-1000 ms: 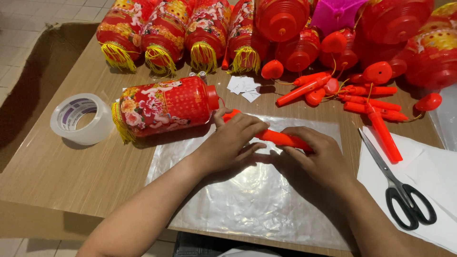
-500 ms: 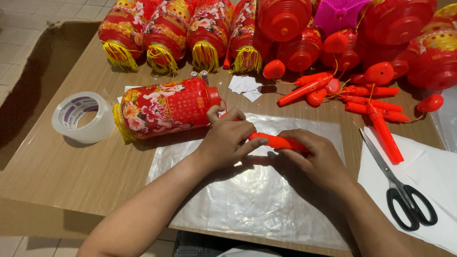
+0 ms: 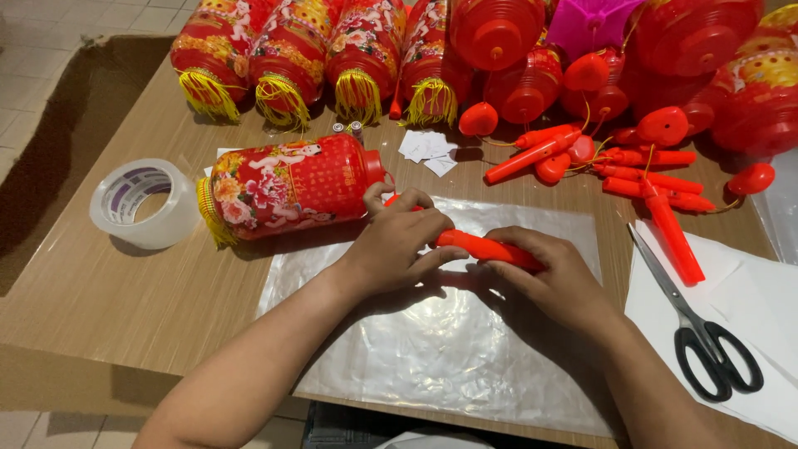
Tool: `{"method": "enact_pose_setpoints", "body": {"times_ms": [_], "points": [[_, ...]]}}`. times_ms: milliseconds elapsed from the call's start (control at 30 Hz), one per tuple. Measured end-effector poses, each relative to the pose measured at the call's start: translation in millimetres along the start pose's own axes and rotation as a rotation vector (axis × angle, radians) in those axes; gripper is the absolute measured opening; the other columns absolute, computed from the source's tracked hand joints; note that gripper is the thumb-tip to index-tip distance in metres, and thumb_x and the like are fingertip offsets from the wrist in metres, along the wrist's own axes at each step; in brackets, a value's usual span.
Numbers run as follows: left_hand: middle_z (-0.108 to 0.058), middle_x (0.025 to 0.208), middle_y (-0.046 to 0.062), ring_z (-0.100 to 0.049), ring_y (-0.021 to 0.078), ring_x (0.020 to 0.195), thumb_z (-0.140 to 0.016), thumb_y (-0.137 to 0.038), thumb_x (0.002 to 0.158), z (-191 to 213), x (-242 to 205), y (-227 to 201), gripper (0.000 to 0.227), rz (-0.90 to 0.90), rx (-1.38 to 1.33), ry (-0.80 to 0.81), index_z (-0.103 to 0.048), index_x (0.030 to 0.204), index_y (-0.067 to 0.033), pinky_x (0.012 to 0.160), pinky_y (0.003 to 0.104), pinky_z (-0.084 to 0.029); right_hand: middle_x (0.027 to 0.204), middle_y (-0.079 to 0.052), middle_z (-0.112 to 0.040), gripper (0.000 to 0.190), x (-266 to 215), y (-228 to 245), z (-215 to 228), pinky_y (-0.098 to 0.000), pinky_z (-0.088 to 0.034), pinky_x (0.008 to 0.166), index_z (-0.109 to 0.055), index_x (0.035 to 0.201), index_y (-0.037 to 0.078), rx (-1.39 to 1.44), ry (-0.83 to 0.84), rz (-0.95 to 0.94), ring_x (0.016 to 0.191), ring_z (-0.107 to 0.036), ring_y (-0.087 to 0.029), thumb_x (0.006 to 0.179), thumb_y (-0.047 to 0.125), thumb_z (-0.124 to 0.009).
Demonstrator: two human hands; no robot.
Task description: Assembling red Chinese lanterns by attaching plastic handles and wiping them clean with a cloth.
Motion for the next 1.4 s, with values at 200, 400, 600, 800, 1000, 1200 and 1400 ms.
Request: {"method": "enact_pose_setpoints", "body": {"times_ms": [200, 400, 600, 800, 1000, 1200, 1400], "points": [[-0.049, 0.057, -0.002, -0.059, 0.0203, 0.09, -0.06, -0.056, 0.097, -0.8, -1.2, 3.7, 0.044, 0.01, 0.008, -0.096, -0.061, 0.079, -0.0159, 0.096, 0.057, -0.023, 0.109, -0.018, -0.078, 0.034, -0.2, 4.8, 0.6, -0.0585, -0.051, 0.097, -0.072, 0.119, 0.007, -0.048, -0.021, 0.018, 0.108, -0.071, -0.043, 0.086, 0.012, -0.075], [-0.065, 0.079, 0.003, -0.06, 0.0227, 0.098, -0.06, -0.061, 0.093, 11.1, 3.9, -6.1, 0.046, 0.021, 0.029, -0.011, -0.063, 0.098, -0.0154, 0.096, 0.059, -0.023, 0.108, -0.016, -0.078, 0.035, -0.2, -1.1, 3.3, -0.0584, -0.05, 0.098, -0.074, 0.119, 0.01, -0.052, -0.053, 0.009, 0.109, -0.071, -0.042, 0.084, 0.012, -0.077], [-0.064, 0.097, 0.001, -0.059, 0.0226, 0.104, -0.057, -0.045, 0.101, -3.2, -1.7, 1.3, 0.035, -0.001, 0.042, 0.109, -0.06, 0.119, -0.0151, 0.098, 0.059, -0.021, 0.109, -0.021, -0.077, 0.034, 1.0, 3.2, 3.0, -0.0612, -0.049, 0.097, -0.072, 0.118, 0.004, -0.007, -0.063, -0.003, 0.109, -0.07, -0.046, 0.084, 0.01, -0.076], [-0.054, 0.065, -0.004, -0.058, 0.0199, 0.099, -0.056, -0.057, 0.099, -3.2, -1.9, 8.1, 0.041, 0.009, 0.027, -0.091, -0.063, 0.089, -0.0176, 0.095, 0.058, -0.022, 0.108, -0.018, -0.078, 0.035, 0.3, 2.2, 1.4, -0.055, -0.055, 0.09, -0.074, 0.118, 0.006, -0.007, -0.054, -0.016, 0.103, -0.073, -0.044, 0.084, 0.011, -0.077], [-0.054, 0.055, -0.002, -0.059, 0.0166, 0.086, -0.046, -0.055, 0.104, 3.3, -0.3, 11.8, 0.054, 0.102, 0.001, -0.127, -0.058, 0.066, -0.0199, 0.094, 0.051, -0.023, 0.105, -0.013, -0.078, 0.035, 1.5, 7.9, 9.0, -0.0469, -0.058, 0.072, -0.075, 0.118, 0.013, -0.094, -0.095, 0.022, 0.091, -0.075, -0.038, 0.083, 0.013, -0.077], [-0.062, 0.069, 0.003, -0.06, 0.022, 0.097, -0.054, -0.053, 0.101, -2.8, 0.4, 10.1, 0.041, 0.091, 0.007, 0.022, -0.064, 0.088, -0.0164, 0.097, 0.059, -0.021, 0.101, -0.015, -0.076, 0.036, 0.9, 4.3, 10.9, -0.0468, -0.058, 0.077, -0.073, 0.12, 0.011, -0.081, -0.149, -0.042, 0.09, -0.074, -0.039, 0.084, 0.012, -0.078], [-0.07, 0.097, 0.006, -0.056, 0.0288, 0.114, -0.059, -0.042, 0.098, -17.6, -5.4, 12.2, 0.033, 0.108, 0.049, 0.279, -0.065, 0.115, -0.0139, 0.103, 0.064, -0.014, 0.094, -0.02, -0.071, 0.047, 5.0, -2.0, 7.3, -0.0505, -0.056, 0.079, -0.061, 0.132, 0.007, -0.04, -0.153, -0.155, 0.088, -0.07, -0.037, 0.088, 0.019, -0.075]]}}
Point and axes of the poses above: each hand's wrist, its own x-axis towards the middle knuckle, its own z-axis out of the back of the hand, y = z × x, the point moved 4 cm from there along x, towards the middle knuckle
